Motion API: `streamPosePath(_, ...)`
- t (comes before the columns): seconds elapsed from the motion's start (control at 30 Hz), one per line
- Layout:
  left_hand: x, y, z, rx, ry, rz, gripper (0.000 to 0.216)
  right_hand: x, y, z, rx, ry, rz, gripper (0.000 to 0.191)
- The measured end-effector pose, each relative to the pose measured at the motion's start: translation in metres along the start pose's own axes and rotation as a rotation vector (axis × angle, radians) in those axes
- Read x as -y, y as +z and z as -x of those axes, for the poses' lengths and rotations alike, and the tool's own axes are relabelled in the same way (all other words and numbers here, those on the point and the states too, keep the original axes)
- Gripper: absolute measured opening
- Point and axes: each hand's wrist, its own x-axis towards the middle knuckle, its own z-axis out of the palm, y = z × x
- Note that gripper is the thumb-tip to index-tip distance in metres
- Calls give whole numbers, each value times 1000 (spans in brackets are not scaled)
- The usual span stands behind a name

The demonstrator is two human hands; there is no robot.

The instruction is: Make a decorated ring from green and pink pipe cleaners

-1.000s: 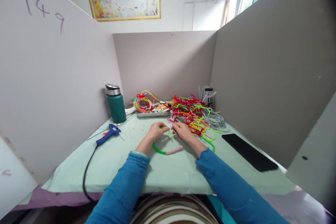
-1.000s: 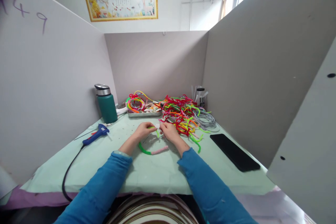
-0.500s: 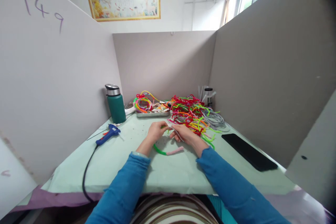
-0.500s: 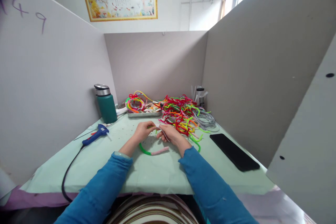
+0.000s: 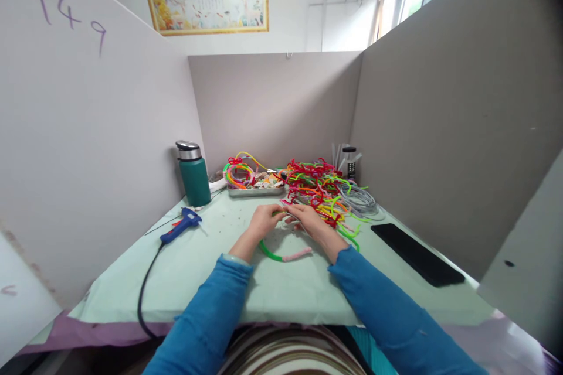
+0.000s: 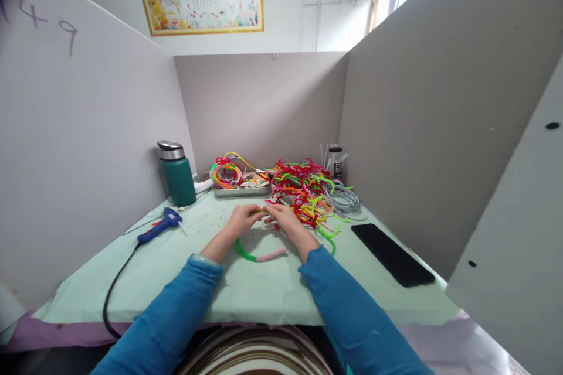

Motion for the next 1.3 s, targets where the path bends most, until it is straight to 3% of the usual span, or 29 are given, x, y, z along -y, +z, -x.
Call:
streamPosePath(0.13,-3,-1,0,66,15,50,28,-2,-2,-2,-46,-103,92,24)
streamPosePath(0.3,-5,-1,-1,121,-88,143,31,-2,-3,-3,-104,-189,145,29)
streamPosePath(0.5,-7,-3,-1,176,-118,190,27,2,-2,-2,-79,-279,143,30)
streamPosePath(0.7,-9,-3,1,257,-227,355,26,6,0,1,-53,-270,118,34)
streamPosePath(0.87,-11,-2,1,278,-293,411,28,5,0,1,-151,-224,77,45)
streamPosePath(1.1,-7,0,1,254,-246,363,24,1,0,-3,-115,-278,213,25)
streamPosePath(1.3,-7,-1,2,251,-232,282,23,2,1,-1,-76,-355,284,21)
